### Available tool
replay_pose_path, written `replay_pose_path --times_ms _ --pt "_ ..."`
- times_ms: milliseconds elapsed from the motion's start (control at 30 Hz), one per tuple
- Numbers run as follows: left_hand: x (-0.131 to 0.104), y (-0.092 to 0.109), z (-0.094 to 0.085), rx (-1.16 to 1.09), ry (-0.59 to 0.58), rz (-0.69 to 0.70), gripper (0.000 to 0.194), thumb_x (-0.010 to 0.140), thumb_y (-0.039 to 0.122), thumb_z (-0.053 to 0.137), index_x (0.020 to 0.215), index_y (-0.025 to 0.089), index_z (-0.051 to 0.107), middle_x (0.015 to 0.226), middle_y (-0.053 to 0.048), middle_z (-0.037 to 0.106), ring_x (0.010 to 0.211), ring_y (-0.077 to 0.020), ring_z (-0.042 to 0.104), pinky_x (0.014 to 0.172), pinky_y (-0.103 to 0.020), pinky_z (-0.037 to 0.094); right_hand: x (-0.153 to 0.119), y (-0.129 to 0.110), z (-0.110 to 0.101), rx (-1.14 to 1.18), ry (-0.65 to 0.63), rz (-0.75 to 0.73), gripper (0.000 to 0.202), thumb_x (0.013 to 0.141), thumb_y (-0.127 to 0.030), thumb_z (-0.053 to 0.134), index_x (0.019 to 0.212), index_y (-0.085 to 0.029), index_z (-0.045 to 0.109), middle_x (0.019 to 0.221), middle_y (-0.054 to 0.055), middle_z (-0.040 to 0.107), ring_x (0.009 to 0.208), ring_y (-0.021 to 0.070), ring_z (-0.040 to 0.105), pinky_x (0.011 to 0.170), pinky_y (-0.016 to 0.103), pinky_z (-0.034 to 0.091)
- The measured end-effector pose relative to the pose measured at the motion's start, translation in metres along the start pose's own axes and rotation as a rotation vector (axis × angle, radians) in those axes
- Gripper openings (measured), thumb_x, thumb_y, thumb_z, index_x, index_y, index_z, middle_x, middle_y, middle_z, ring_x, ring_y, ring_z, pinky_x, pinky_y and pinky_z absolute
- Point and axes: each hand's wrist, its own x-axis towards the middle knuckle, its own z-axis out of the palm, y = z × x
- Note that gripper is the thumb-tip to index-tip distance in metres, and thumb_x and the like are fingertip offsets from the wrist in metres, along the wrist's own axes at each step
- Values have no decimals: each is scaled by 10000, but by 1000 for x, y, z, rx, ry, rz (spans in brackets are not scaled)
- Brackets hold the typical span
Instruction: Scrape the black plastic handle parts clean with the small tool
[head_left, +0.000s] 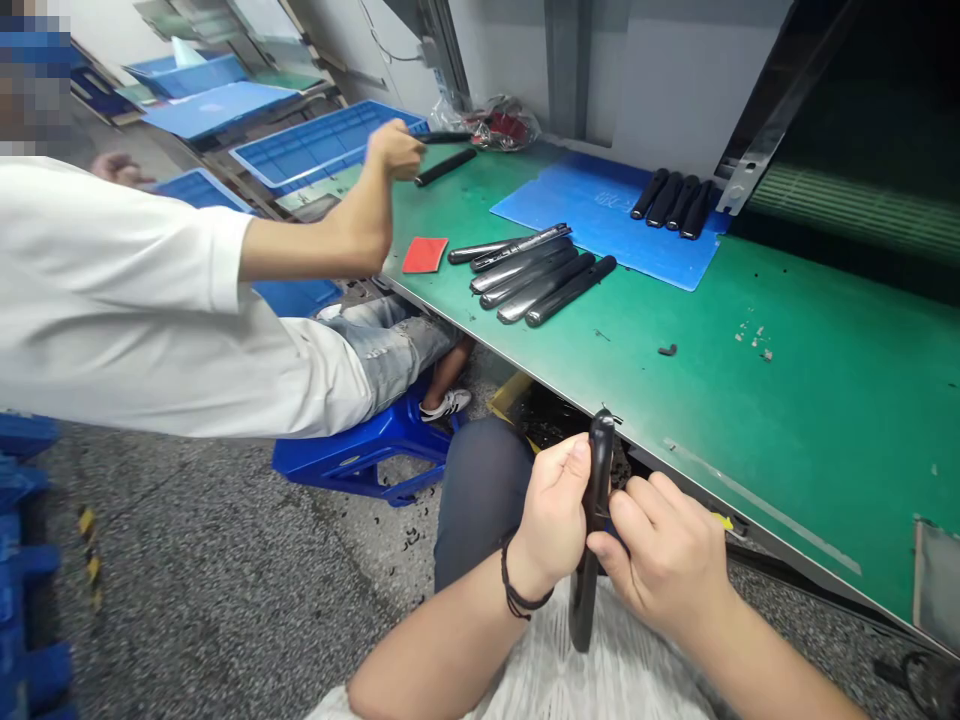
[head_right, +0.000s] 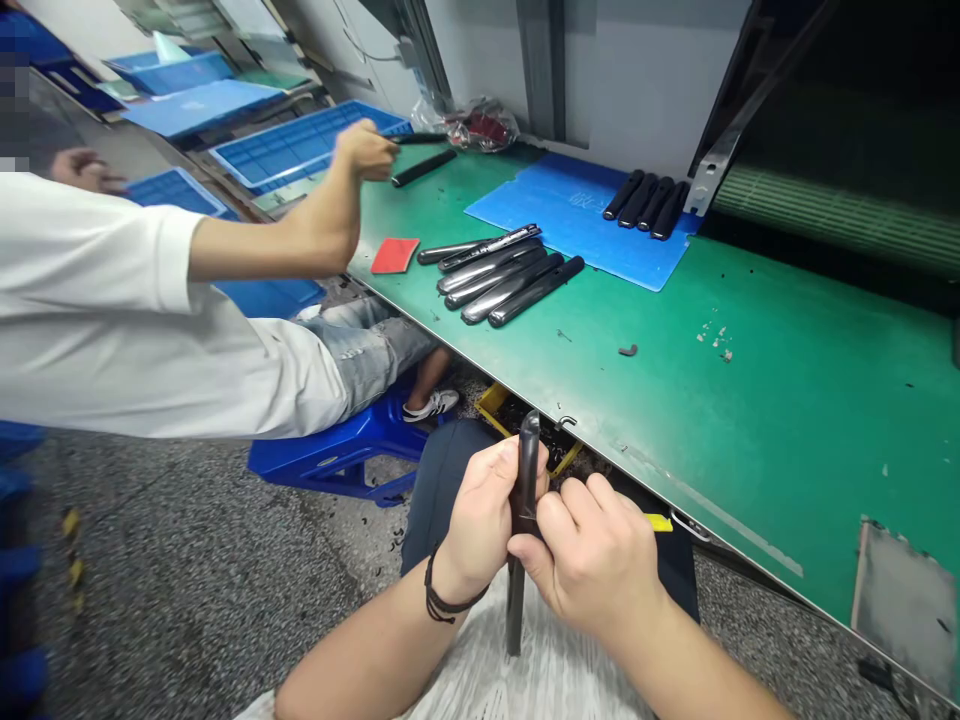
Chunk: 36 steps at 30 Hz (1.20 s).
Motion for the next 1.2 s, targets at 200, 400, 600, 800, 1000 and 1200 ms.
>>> replay_pose_path --times_ms 200,400,600,800,1000,1200 --pt "-1 -2 1 -50 25 -12 552 1041 613 522 709 176 470 656 10 459 584 -102 371 548 -256 320 -2 -2 3 16 12 14 550 1132 -511 313 739 -200 538 709 33 462 707 193 335 630 349 216" --pt "5 7 0 -153 73 -30 550 1005 653 562 751 167 539 579 34 437 498 -82 345 486 -237 297 -7 -14 8 57 -13 -39 528 1132 -460 328 711 -205 519 702 36 453 709 197 331 635 354 210" --pt "15 16 -6 -199 114 -40 592 959 728 585 783 163 555 554 44 435 473 -75 359 451 -216 293 -9 -17 11 57 -61 -69 500 1117 -482 371 728 -204 520 710 34 448 718 201 332 641 359 193" --pt "33 22 -15 -237 159 -22 650 898 795 614 787 156 567 528 57 406 439 -67 356 418 -206 276 -11 -19 9 65 -178 -127 597 1060 -686 372 745 -203 527 730 38 467 734 206 350 648 360 191" --pt "47 22 -27 -301 219 -16 626 903 761 644 792 149 576 506 73 400 385 -54 329 378 -187 272 -10 -23 9 42 -252 -157 507 1071 -606 435 771 -207 524 744 41 493 746 211 359 653 363 187" --pt "53 25 -32 -368 315 -84 506 1087 539 468 777 151 566 492 65 406 356 -58 332 372 -170 281 -11 -22 14 -25 -209 -173 455 1102 -515 438 772 -211 514 726 30 479 737 208 354 648 373 173"
